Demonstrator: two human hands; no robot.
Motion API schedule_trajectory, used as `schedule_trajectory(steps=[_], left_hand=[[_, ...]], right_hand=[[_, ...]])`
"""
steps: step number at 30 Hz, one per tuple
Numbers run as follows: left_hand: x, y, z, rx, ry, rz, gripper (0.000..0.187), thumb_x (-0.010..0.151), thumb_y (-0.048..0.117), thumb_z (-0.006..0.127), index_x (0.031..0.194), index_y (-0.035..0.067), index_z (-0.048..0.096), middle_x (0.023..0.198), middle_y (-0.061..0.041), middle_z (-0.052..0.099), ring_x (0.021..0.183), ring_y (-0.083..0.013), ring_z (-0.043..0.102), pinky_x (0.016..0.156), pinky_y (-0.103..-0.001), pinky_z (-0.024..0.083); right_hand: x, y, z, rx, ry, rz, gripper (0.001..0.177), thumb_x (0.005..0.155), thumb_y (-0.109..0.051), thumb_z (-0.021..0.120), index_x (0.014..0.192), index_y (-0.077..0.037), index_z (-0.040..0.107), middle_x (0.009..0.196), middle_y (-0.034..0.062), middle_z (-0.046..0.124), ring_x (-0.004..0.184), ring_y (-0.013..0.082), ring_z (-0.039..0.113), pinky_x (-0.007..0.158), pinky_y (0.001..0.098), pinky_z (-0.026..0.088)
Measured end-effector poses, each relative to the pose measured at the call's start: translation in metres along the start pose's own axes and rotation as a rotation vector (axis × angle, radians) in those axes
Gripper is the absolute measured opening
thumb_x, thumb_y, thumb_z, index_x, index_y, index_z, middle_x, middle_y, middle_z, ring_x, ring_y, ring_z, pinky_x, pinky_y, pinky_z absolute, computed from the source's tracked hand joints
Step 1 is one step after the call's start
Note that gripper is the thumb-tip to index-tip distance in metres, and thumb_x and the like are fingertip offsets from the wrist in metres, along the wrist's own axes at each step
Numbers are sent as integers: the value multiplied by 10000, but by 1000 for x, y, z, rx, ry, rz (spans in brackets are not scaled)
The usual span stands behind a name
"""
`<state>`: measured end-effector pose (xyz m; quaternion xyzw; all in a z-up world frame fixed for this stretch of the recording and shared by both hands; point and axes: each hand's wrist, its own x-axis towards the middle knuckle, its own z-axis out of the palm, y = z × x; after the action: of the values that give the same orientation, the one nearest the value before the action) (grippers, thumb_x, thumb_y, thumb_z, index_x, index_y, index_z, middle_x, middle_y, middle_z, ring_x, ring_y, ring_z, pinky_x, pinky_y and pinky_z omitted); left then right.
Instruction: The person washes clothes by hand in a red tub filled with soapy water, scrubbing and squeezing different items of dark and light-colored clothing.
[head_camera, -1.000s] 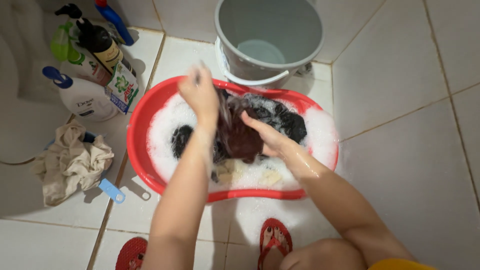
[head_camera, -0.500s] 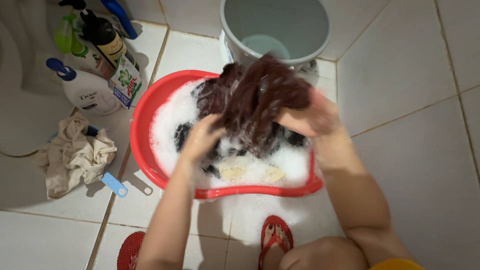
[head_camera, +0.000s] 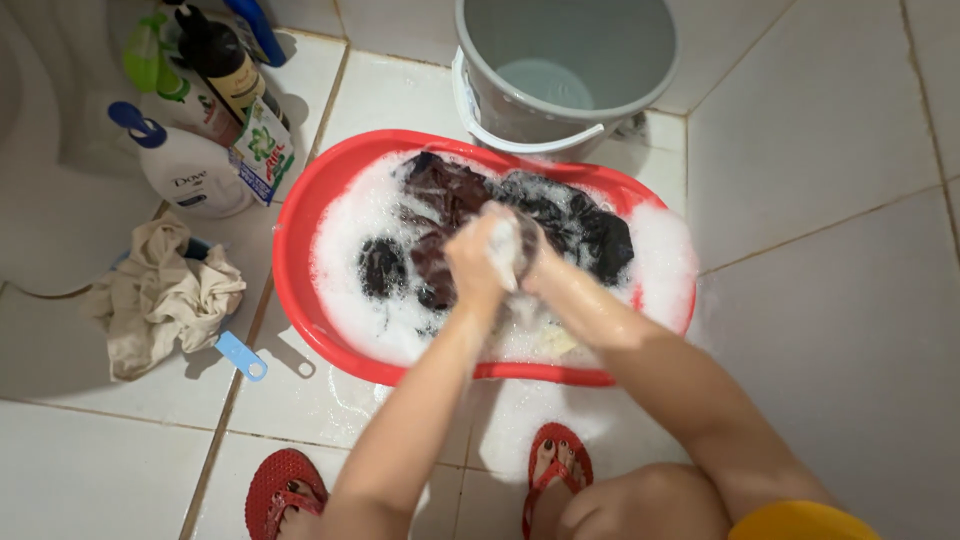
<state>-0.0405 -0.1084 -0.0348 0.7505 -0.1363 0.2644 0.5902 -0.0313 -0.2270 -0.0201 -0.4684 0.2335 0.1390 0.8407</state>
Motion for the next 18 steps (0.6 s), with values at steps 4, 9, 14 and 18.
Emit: schedule_trajectory(steps=[4, 9, 14, 18], left_hand=[[73, -22, -35, -192, 136, -559, 220, 997, 231, 638, 867, 67, 708, 774, -51, 712, 595, -165, 644, 532, -322, 506], [75, 11, -77, 578, 364, 169, 178, 950, 258, 685, 988, 87, 654, 939, -90, 686, 852, -221, 647, 739, -331, 540], [13, 0, -64, -99, -181, -471, 97, 1027, 123, 608, 1046, 52, 671, 925, -84, 705, 872, -173, 627, 793, -323, 516], [2, -5, -54, -65, -270, -322, 197, 1004, 130, 595, 1179, 61, 652, 1146, -85, 675, 1052, -176, 627, 921, -349, 506]], right_hand=[[-43, -61, 0, -149, -177, 69, 424, 901, -355, 643, 1243, -106, 651, 1238, 82, 713, 1150, 231, 677, 1031, 436, 551], [-46, -47, -1, 321, -570, 129, 720, 923, -528, 640, 1356, 45, 589, 1357, 205, 652, 1231, 334, 636, 1062, 491, 496], [-17, -39, -27, -22, -503, 108, 579, 1026, -368, 615, 1431, 32, 511, 1436, 175, 583, 1344, 313, 544, 1195, 478, 435], [-38, -63, -27, 195, -752, -65, 606, 1037, -403, 575, 1494, -18, 474, 1512, 144, 543, 1417, 302, 518, 1224, 483, 401]])
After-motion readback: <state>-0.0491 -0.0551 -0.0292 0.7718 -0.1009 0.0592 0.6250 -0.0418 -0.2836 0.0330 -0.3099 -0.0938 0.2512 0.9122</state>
